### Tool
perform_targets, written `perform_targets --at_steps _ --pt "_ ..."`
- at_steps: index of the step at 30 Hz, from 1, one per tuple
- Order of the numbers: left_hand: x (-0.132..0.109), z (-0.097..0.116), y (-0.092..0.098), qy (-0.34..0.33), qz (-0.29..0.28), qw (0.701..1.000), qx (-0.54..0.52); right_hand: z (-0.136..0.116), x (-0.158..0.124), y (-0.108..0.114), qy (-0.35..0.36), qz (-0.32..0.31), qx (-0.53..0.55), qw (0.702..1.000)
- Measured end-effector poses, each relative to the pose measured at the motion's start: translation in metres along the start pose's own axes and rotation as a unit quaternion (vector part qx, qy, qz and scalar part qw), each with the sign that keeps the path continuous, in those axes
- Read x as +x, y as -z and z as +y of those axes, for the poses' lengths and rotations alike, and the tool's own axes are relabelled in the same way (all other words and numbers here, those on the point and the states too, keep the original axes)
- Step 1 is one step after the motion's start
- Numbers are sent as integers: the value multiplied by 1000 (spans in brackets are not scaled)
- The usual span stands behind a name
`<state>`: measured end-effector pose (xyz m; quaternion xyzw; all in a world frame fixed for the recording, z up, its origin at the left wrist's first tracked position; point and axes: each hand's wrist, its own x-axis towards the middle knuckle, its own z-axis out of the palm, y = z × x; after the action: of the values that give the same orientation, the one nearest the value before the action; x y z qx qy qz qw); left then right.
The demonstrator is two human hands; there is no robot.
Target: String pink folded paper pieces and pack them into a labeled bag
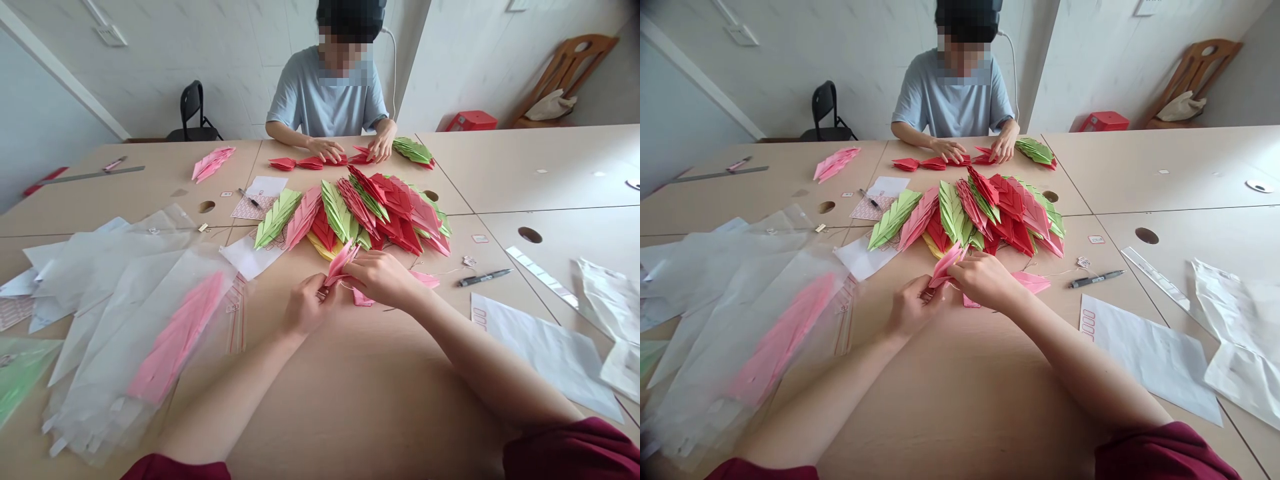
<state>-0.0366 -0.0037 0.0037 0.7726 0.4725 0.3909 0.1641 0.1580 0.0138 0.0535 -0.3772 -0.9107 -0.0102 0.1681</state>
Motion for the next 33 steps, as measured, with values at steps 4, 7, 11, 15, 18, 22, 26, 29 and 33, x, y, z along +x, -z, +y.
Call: perform_targets --at_steps 4,7,11,15,18,22,26,29,33 --pt "-2 3 -3 -26 10 999 29 -9 0 1 -5 2 -33 999" --pt "-2 4 -2 -53 14 998 38 -14 1 -2 -7 -1 -40 999" --pt "-1 2 1 -83 6 996 27 -14 1 -6 -14 -11 -38 999" --pt "1 0 2 -101 12 994 37 -12 1 -4 -9 -4 -47 999" --pt "1 -2 2 -105 29 992 68 -12 2 -1 4 12 -49 999" --pt "0 -1 3 -121 33 986 113 -15 4 -1 28 34 -40 998" --pt "1 1 5 -159 20 976 149 -17 4 -5 53 27 -50 997" --pt "2 2 6 -186 30 964 187 -17 4 -6 49 38 -51 997" --pt "3 3 5 -200 53 955 215 -15 4 -5 18 59 -63 996"
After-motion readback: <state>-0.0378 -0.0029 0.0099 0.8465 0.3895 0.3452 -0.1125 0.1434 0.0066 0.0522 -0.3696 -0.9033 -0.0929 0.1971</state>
